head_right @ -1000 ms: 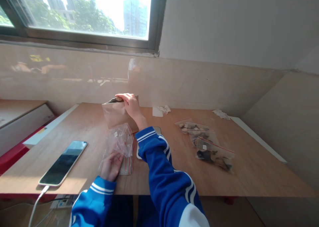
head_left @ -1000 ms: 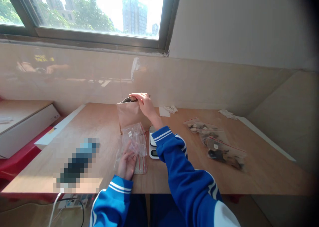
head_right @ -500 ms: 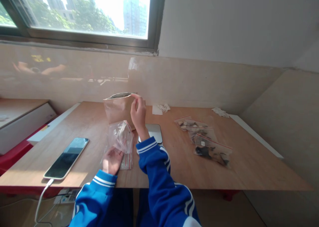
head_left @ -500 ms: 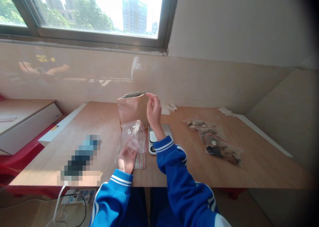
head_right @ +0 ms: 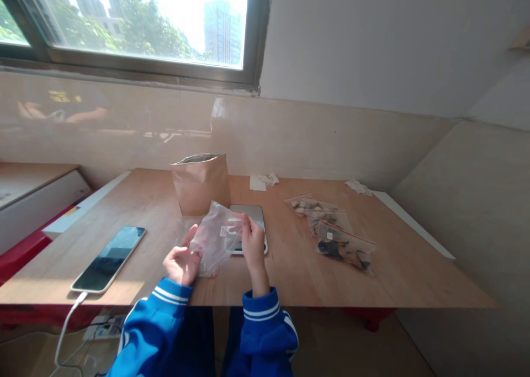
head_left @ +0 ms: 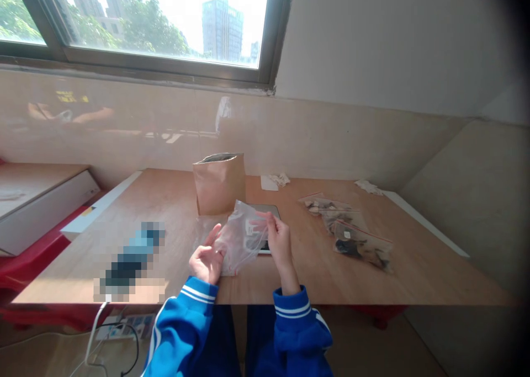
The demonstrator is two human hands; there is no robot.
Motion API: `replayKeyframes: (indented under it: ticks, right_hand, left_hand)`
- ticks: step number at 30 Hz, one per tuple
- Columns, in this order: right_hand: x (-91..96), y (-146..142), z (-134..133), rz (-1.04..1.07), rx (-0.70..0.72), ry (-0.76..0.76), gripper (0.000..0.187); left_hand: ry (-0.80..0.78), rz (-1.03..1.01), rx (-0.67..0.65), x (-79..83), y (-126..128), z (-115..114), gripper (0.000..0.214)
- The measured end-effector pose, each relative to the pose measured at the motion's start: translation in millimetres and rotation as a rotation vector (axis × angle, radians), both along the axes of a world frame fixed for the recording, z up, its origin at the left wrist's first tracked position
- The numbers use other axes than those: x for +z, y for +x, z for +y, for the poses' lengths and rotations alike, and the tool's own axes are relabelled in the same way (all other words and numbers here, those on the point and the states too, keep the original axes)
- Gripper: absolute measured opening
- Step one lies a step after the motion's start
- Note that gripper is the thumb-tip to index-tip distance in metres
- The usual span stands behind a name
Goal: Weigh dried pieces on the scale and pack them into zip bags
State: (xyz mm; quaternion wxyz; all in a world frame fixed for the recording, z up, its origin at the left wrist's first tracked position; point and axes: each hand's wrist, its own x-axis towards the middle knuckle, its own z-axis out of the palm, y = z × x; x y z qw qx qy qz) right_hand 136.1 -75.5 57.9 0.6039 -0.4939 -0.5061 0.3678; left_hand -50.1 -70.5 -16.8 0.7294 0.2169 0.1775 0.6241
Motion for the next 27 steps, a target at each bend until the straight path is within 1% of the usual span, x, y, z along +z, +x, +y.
replayKeyframes:
  ticks: [3, 5, 7, 9, 10, 11, 13, 14, 16, 19, 21, 23, 25, 27]
  right_hand:
    - [4.3, 18.2, -13.7, 0.003, -0.1, -0.003, 0.066]
    - [4.6, 26.6, -22.6, -0.001, -0.143, -0.02, 0.066]
    - [3.9, 30.5, -29.3, -0.01, -0.142, -0.041, 0.066]
    - [3.5, 30.4, -33.8, -0.036, -0.108, -0.037, 0.065]
    - [3.8, 29.3, -35.4, -0.056, -0.083, -0.031, 0.064]
    - [4.2, 27.7, -36.8, -0.078, -0.054, -0.027, 0.063]
    - [5.6, 24.1, -39.3, -0.115, 0.006, -0.034, 0.06]
    - [6.3, 22.3, -40.4, -0.127, 0.025, -0.039, 0.058]
    - [7.6, 19.5, -42.1, -0.144, 0.03, -0.033, 0.057]
    - [8.4, 18.5, -43.2, -0.134, 0.004, -0.022, 0.059]
    - [7.6, 20.6, -43.4, -0.097, 0.003, -0.035, 0.06]
    - [5.2, 25.0, -44.2, -0.044, 0.028, -0.053, 0.064]
    - [1.1, 29.6, -46.5, 0.001, 0.108, -0.072, 0.066]
    - [-3.2, 31.8, -50.0, 0.02, 0.279, -0.103, 0.065]
  left_hand:
    - [0.082, -0.049, 0.046, 10.3, -2.2, 2.0, 0.042]
    - [0.086, 0.02, 0.058, 24.3, 2.1, 0.5, 0.038]
    - [0.073, 0.172, 0.019, 42.9, 11.2, -5.1, 0.039]
    - [0.11, 0.413, -0.025, 62.2, 22.9, -13.6, 0.051]
    - [0.145, 0.56, 0.005, 70.5, 28.8, -18.1, 0.051]
    - [0.183, 0.689, 0.077, 77.5, 34.1, -22.3, 0.047]
    - [0.245, 0.888, 0.162, 86.8, 41.9, -28.9, 0.038]
    - [0.258, 0.952, 0.197, 89.3, 44.2, -31.2, 0.035]
    - [0.25, 1.029, 0.238, 91.5, 45.9, -34.8, 0.036]
    - [0.197, 1.063, 0.278, 92.6, 44.4, -40.1, 0.038]
    - [0.154, 1.029, 0.309, 94.3, 42.5, -43.9, 0.039]
    - [0.097, 0.954, 0.399, 97.4, 40.6, -46.4, 0.039]
    - [0.053, 0.887, 0.512, 101.8, 38.9, -46.8, 0.04]
    - [0.035, 0.843, 0.569, 107.1, 38.4, -45.4, 0.041]
